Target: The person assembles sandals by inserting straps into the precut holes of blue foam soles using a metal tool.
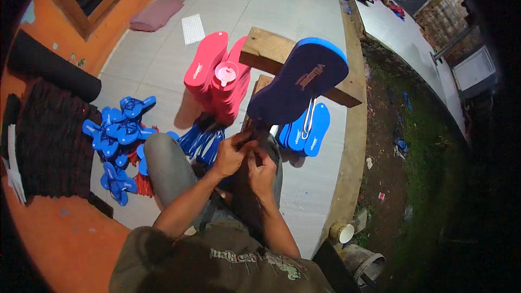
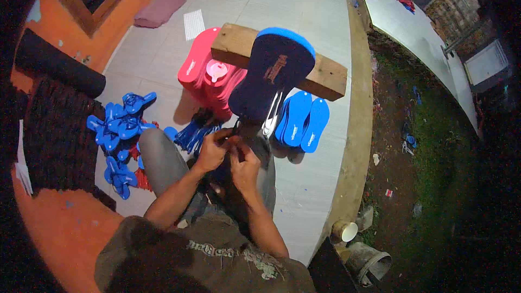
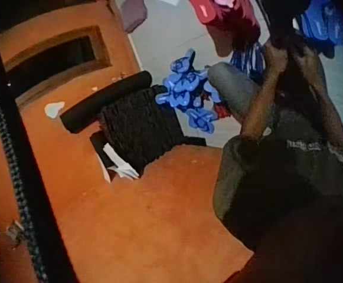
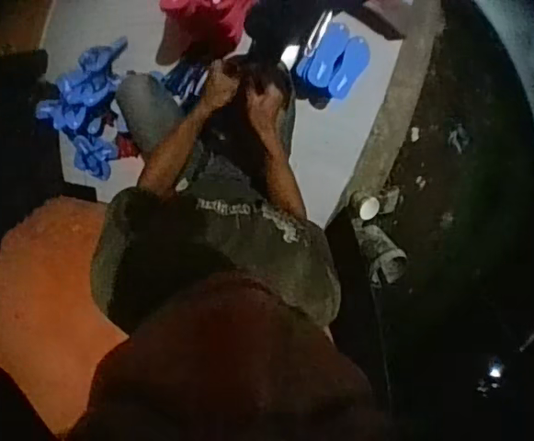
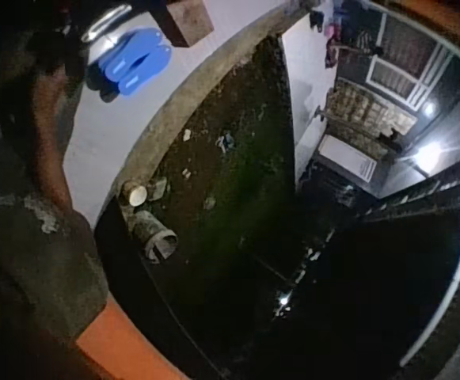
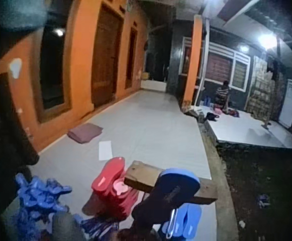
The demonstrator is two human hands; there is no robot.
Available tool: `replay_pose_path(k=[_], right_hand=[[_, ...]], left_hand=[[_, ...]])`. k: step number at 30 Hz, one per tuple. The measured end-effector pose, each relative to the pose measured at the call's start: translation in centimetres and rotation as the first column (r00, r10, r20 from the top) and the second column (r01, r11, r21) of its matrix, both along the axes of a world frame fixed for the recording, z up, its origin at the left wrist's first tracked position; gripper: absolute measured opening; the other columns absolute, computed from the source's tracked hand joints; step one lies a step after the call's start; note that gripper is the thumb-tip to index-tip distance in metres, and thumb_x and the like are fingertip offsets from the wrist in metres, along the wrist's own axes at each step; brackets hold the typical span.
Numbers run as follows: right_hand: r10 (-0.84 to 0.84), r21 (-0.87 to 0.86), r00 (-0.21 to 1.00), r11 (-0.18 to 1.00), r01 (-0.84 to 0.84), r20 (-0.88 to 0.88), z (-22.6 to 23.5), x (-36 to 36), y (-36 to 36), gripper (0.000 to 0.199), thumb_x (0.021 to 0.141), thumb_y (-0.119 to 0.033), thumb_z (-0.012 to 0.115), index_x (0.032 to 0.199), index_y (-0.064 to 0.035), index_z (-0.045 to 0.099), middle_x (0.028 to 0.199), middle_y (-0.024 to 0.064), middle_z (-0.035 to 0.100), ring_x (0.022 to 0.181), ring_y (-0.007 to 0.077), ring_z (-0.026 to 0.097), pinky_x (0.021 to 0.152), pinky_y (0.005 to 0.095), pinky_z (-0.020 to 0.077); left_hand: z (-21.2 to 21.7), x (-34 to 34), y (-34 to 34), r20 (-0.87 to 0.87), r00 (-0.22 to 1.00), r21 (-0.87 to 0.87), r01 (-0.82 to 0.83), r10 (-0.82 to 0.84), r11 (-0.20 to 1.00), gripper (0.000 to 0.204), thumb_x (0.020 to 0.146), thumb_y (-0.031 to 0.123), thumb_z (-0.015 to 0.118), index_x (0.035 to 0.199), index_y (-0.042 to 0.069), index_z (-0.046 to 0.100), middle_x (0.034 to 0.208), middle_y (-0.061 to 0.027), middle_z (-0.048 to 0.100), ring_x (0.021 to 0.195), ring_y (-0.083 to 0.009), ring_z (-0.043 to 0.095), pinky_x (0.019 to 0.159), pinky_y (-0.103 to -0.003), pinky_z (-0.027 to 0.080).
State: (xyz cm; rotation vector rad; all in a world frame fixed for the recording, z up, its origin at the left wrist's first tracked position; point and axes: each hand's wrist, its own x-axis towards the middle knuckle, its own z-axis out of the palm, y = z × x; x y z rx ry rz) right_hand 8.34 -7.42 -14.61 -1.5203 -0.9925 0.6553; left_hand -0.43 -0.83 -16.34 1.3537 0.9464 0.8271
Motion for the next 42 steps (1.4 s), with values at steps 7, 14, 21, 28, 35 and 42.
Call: replay_pose_path(k=[7, 14, 21, 28, 35, 42], right_hand=[[-0.024, -0.082, 0.987, 0.997, 0.011, -0.16, -0.3, -0.8, -3.5, 0.019, 0.082, -0.01, 0.055, 0.098, -0.0013, 0.058, 0.073, 0.0078, 0.059, 0.066, 0.0108, 0.054, 0.059, 0.0243, 0.0439], [-0.134, -0.124, 0.986, 0.985, 0.121, -0.101, 3.5, 5.9, -10.3, 0.014, 0.081, -0.005, 0.053, 0.093, 0.0004, 0.055, 0.071, 0.0053, 0.056, 0.061, 0.0108, 0.053, 0.057, 0.0236, 0.0443], [-0.128, 0.383, 0.682, 0.745, 0.545, -0.72, 7.5, 6.7, -3.2, 0.015, 0.086, -0.013, 0.05, 0.094, 0.0008, 0.05, 0.078, 0.0057, 0.049, 0.064, 0.0149, 0.049, 0.064, 0.0288, 0.0461], [-0.043, 0.208, 0.866, 0.964, 0.168, -0.497, 9.9, 8.7, 0.2, 0.02, 0.09, -0.014, 0.045, 0.101, 0.0014, 0.05, 0.07, 0.0029, 0.052, 0.065, 0.0101, 0.048, 0.065, 0.0244, 0.0434], [0.056, 0.253, 0.97, 0.968, 0.006, -0.238, 11.7, 6.9, 2.4, 0.035, 0.092, -0.022, 0.041, 0.109, 0.0082, 0.045, 0.096, 0.0175, 0.059, 0.089, 0.0219, 0.059, 0.081, 0.0323, 0.0454], [-0.108, 0.146, 0.983, 0.981, 0.13, -0.148, 8.4, 5.9, 3.0, 0.028, 0.089, -0.015, 0.048, 0.109, 0.0046, 0.052, 0.085, 0.0088, 0.062, 0.07, 0.0116, 0.056, 0.06, 0.023, 0.0445]], left_hand=[[1.7, -1.3, -3.0, 0.169, 0.985, -0.236, 0.056, -0.016, 0.97, 0.025, 0.084, 0.019, 0.055, 0.095, -0.003, 0.059, 0.08, -0.0027, 0.057, 0.074, -0.0088, 0.051, 0.068, -0.024, 0.041], [7.2, -10.6, -1.3, -0.056, 0.979, -0.229, 0.18, -0.198, 0.957, 0.014, 0.083, 0.014, 0.053, 0.088, 0.0, 0.053, 0.061, -0.0047, 0.055, 0.052, -0.0106, 0.05, 0.05, -0.024, 0.041], [11.7, -3.6, 6.4, 0.586, 0.786, -0.11, -0.163, 0.196, 0.981, 0.023, 0.087, 0.024, 0.051, 0.077, 0.003, 0.048, 0.067, -0.0017, 0.044, 0.06, -0.0114, 0.043, 0.058, -0.024, 0.038], [18.9, 7.6, 8.5, 0.212, 0.976, 0.907, -0.218, 0.058, 0.361, 0.019, 0.086, 0.017, 0.051, 0.089, 0.0, 0.043, 0.071, -0.0119, 0.051, 0.071, -0.0274, 0.056, 0.064, -0.034, 0.044], [19.6, 8.5, 7.8, 0.24, 0.971, 0.647, -0.172, 0.015, 0.742, 0.039, 0.087, 0.038, 0.048, 0.094, 0.0, 0.05, 0.078, -0.007, 0.056, 0.072, -0.0136, 0.054, 0.063, -0.026, 0.044], [20.1, 8.3, 8.8, 0.119, 0.971, 0.536, 0.114, -0.208, 0.837, 0.045, 0.077, 0.044, 0.06, 0.089, 0.001, 0.055, 0.076, -0.0054, 0.059, 0.071, -0.0089, 0.055, 0.063, -0.023, 0.046]])
